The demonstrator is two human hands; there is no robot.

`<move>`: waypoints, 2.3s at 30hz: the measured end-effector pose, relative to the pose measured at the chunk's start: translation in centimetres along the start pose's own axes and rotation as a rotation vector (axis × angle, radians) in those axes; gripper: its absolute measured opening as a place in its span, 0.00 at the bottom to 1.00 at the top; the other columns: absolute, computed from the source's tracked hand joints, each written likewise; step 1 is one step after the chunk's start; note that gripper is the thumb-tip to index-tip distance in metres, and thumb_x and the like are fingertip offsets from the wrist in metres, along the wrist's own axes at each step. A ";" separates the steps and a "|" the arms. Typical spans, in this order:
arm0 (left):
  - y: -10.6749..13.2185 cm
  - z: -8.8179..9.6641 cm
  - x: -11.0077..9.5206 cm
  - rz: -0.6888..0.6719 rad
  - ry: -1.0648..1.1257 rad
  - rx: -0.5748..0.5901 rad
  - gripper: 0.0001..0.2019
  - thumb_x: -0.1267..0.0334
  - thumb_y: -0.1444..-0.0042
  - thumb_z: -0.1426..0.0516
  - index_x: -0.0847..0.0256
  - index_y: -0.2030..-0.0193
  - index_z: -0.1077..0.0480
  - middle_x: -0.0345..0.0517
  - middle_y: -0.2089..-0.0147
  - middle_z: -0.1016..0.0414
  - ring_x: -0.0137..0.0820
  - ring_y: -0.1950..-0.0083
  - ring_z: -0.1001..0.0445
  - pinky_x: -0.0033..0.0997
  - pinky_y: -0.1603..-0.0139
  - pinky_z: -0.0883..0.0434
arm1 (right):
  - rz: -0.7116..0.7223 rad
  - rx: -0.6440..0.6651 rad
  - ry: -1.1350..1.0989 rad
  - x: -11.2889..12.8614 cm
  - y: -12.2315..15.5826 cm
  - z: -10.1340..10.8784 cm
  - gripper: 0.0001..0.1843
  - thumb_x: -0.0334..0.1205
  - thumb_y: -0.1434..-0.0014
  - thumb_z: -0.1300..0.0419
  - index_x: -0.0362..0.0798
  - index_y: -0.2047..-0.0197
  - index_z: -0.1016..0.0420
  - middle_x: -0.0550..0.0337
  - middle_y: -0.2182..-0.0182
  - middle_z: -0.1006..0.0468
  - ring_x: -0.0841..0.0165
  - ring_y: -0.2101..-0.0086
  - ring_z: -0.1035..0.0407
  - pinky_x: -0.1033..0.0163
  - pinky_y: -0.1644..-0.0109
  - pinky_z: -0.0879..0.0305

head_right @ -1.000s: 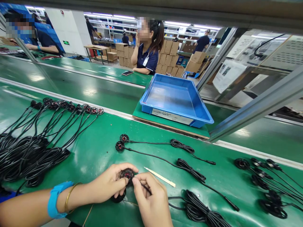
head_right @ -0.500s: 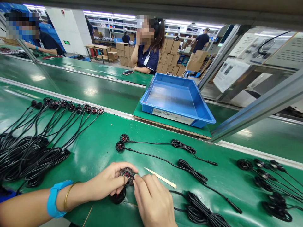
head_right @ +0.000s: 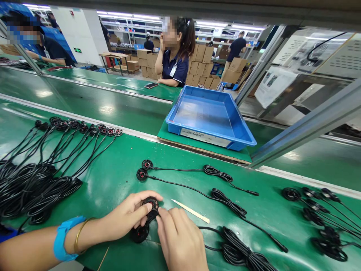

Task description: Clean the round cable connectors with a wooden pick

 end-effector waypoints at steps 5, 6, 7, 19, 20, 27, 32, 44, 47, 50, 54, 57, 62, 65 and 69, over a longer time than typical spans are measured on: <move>0.1 0.2 -0.2 -0.060 -0.039 -0.031 0.13 0.56 0.36 0.49 0.60 0.50 0.32 0.33 0.78 0.38 0.25 0.78 0.36 0.23 0.77 0.40 | -0.232 0.066 -0.232 -0.5 -0.3 0.3 0.11 0.43 0.35 0.45 0.50 0.52 0.28 0.63 0.71 0.26 0.72 0.74 0.30 0.68 0.70 0.34; 0.1 0.2 -0.2 -0.057 -0.054 -0.037 0.13 0.57 0.36 0.50 0.60 0.50 0.32 0.33 0.78 0.39 0.25 0.78 0.36 0.23 0.77 0.40 | -0.252 0.068 -0.258 -0.5 -0.3 0.4 0.11 0.44 0.36 0.44 0.51 0.53 0.27 0.64 0.72 0.26 0.73 0.76 0.31 0.69 0.71 0.34; 0.1 0.3 -0.3 -0.058 -0.072 -0.043 0.13 0.57 0.36 0.50 0.60 0.49 0.32 0.34 0.78 0.39 0.26 0.77 0.36 0.23 0.76 0.40 | -0.274 0.068 -0.281 -0.4 -0.3 0.5 0.11 0.45 0.36 0.44 0.51 0.54 0.27 0.65 0.72 0.26 0.74 0.77 0.32 0.69 0.72 0.34; 0.7 0.4 -0.2 -0.127 -0.234 0.007 0.19 0.66 0.38 0.50 0.55 0.41 0.35 0.48 0.50 0.29 0.29 0.65 0.29 0.29 0.63 0.30 | -0.415 -0.061 -0.431 0.3 -0.9 1.1 0.14 0.42 0.35 0.46 0.51 0.71 0.25 0.66 0.80 0.30 0.75 0.81 0.37 0.68 0.77 0.41; 0.7 0.4 -0.1 -0.109 -0.234 0.012 0.20 0.68 0.39 0.49 0.55 0.40 0.35 0.48 0.49 0.29 0.30 0.64 0.29 0.30 0.62 0.30 | -0.394 -0.078 -0.397 0.3 -0.9 1.0 0.13 0.41 0.36 0.45 0.50 0.71 0.25 0.66 0.80 0.30 0.75 0.81 0.37 0.68 0.77 0.41; 0.1 0.2 -0.1 -0.108 -0.358 -0.034 0.19 0.70 0.42 0.49 0.58 0.45 0.30 0.50 0.48 0.26 0.33 0.60 0.27 0.31 0.59 0.29 | -0.235 -0.103 -0.278 0.1 0.0 0.2 0.08 0.38 0.38 0.42 0.49 0.69 0.27 0.66 0.80 0.31 0.75 0.80 0.37 0.68 0.74 0.41; 0.1 0.1 -0.1 -0.096 -0.361 0.005 0.18 0.71 0.45 0.47 0.59 0.48 0.28 0.47 0.55 0.23 0.28 0.68 0.30 0.26 0.67 0.32 | -0.217 -0.105 -0.224 0.0 0.4 -0.2 0.09 0.37 0.37 0.43 0.49 0.69 0.26 0.65 0.79 0.30 0.74 0.78 0.37 0.67 0.72 0.43; -0.7 0.7 0.6 -0.117 -0.127 0.107 0.15 0.71 0.45 0.47 0.62 0.53 0.26 0.44 0.64 0.24 0.32 0.62 0.27 0.29 0.60 0.32 | 0.036 -0.084 0.074 -0.1 0.5 -0.4 0.05 0.33 0.40 0.41 0.50 0.63 0.24 0.62 0.72 0.26 0.70 0.72 0.34 0.60 0.66 0.44; -0.6 0.7 0.6 -0.103 -0.149 0.064 0.16 0.72 0.47 0.46 0.62 0.53 0.27 0.43 0.65 0.24 0.31 0.65 0.27 0.28 0.63 0.32 | 0.125 -0.088 0.107 0.1 0.6 -0.4 0.05 0.31 0.41 0.40 0.48 0.62 0.24 0.59 0.70 0.25 0.68 0.72 0.35 0.59 0.66 0.45; -0.4 0.6 0.6 -0.063 -0.209 0.014 0.18 0.71 0.47 0.47 0.62 0.49 0.29 0.42 0.68 0.26 0.28 0.72 0.30 0.26 0.70 0.34 | 0.196 -0.065 0.124 0.4 0.6 -0.3 0.06 0.30 0.40 0.42 0.44 0.61 0.24 0.56 0.71 0.26 0.66 0.72 0.38 0.58 0.67 0.47; -0.2 0.4 0.2 -0.119 -0.391 -0.091 0.19 0.71 0.46 0.48 0.60 0.49 0.27 0.45 0.58 0.26 0.26 0.72 0.32 0.25 0.72 0.35 | 0.207 -0.029 0.144 0.9 0.7 -0.2 0.12 0.29 0.37 0.49 0.38 0.56 0.25 0.56 0.75 0.30 0.66 0.73 0.41 0.59 0.68 0.49; 0.0 0.3 0.0 -0.173 -0.491 -0.113 0.19 0.70 0.45 0.48 0.58 0.47 0.27 0.47 0.53 0.26 0.28 0.69 0.32 0.26 0.69 0.34 | 0.218 -0.016 0.138 1.1 0.8 -0.6 0.13 0.27 0.37 0.51 0.37 0.56 0.25 0.57 0.76 0.33 0.66 0.74 0.41 0.59 0.69 0.49; 0.1 0.2 0.3 -0.129 -0.389 -0.084 0.20 0.70 0.44 0.48 0.58 0.45 0.28 0.48 0.52 0.29 0.24 0.73 0.34 0.25 0.72 0.34 | 0.158 -0.029 0.028 1.0 0.9 -1.5 0.09 0.28 0.37 0.46 0.44 0.64 0.25 0.58 0.75 0.30 0.68 0.73 0.39 0.60 0.68 0.46; 0.0 0.3 0.5 -0.096 -0.189 -0.037 0.20 0.67 0.41 0.49 0.60 0.43 0.30 0.47 0.57 0.30 0.24 0.74 0.31 0.24 0.74 0.32 | 0.020 -0.062 -0.087 0.7 0.8 -1.4 0.05 0.31 0.39 0.42 0.48 0.66 0.26 0.61 0.75 0.30 0.69 0.73 0.37 0.63 0.69 0.44; -0.1 0.3 0.7 -0.081 -0.065 -0.028 0.18 0.62 0.37 0.51 0.63 0.42 0.31 0.41 0.68 0.32 0.24 0.78 0.31 0.24 0.76 0.32 | -0.107 -0.086 -0.229 0.4 0.6 -0.9 0.02 0.32 0.40 0.39 0.49 0.65 0.28 0.64 0.77 0.30 0.71 0.75 0.37 0.65 0.70 0.41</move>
Point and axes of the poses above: each hand's wrist, its own y-axis away from the middle knuckle, its own z-axis out of the back of the hand, x = y × z, the point moved 2 cm from there along -y, towards the middle knuckle
